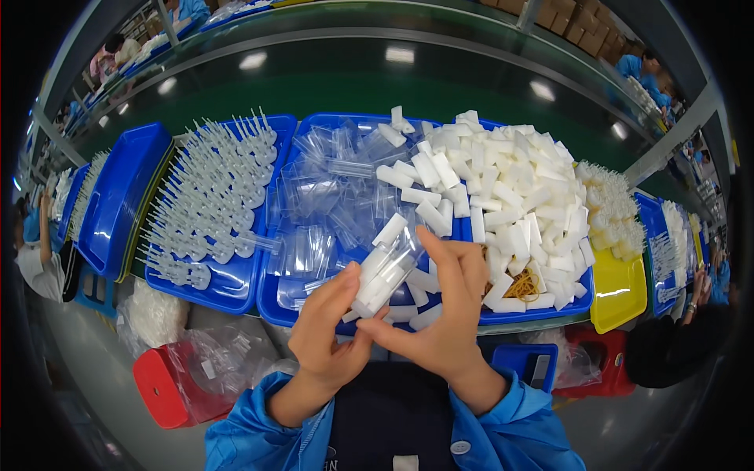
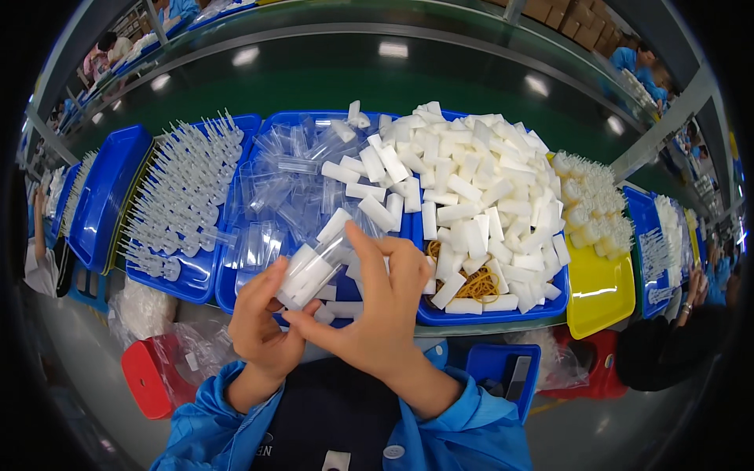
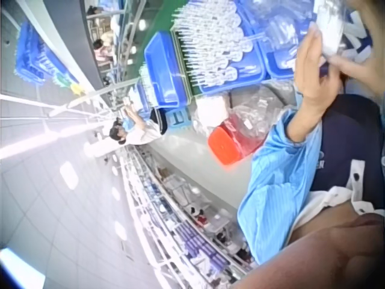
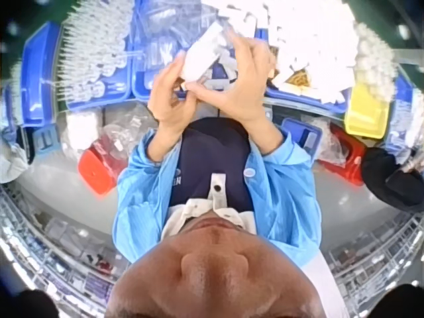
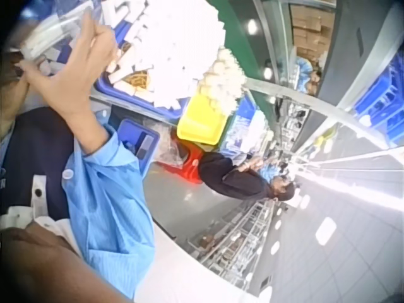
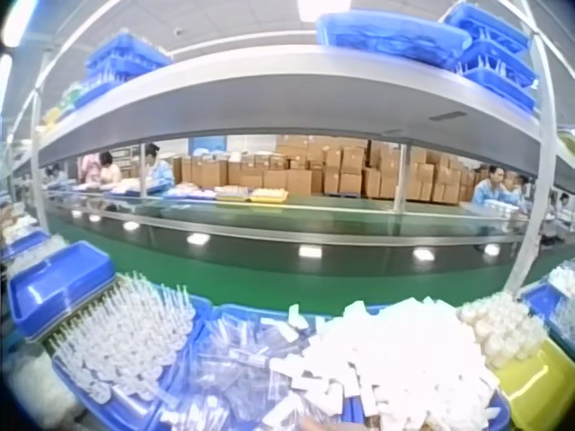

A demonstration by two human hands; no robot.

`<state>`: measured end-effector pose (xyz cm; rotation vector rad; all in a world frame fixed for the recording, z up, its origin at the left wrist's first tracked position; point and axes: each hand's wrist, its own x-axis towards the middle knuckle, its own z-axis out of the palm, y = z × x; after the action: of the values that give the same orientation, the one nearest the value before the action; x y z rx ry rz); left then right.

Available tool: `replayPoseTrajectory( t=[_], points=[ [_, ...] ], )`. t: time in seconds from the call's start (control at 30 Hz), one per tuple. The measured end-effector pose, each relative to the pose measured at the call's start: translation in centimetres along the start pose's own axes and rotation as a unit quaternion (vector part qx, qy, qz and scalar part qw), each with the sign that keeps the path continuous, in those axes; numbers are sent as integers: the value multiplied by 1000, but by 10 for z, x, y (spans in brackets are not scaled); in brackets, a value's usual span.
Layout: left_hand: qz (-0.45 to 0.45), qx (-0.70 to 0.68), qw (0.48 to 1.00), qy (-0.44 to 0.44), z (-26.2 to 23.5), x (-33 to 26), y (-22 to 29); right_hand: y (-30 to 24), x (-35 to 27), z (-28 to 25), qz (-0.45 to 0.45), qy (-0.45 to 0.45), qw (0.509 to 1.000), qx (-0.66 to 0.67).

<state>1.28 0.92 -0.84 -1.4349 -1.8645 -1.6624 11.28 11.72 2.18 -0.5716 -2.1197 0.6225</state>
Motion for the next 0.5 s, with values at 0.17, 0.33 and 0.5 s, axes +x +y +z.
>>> replayPoseTrajectory(
  t=[0.17, 0.33, 0.5],
  points=[
    [27, -23, 999, -23, 2, -5, -9, -2, -5, 1, -3, 13, 1000, 1],
    [10, -46, 998, -29, 6, -5, -4, -3, -10, 8, -52, 70, 996, -19],
    [-76, -165, 983, -14, -5, -3, 1, 8, 4, -6, -53, 27, 987, 152]
  ],
)
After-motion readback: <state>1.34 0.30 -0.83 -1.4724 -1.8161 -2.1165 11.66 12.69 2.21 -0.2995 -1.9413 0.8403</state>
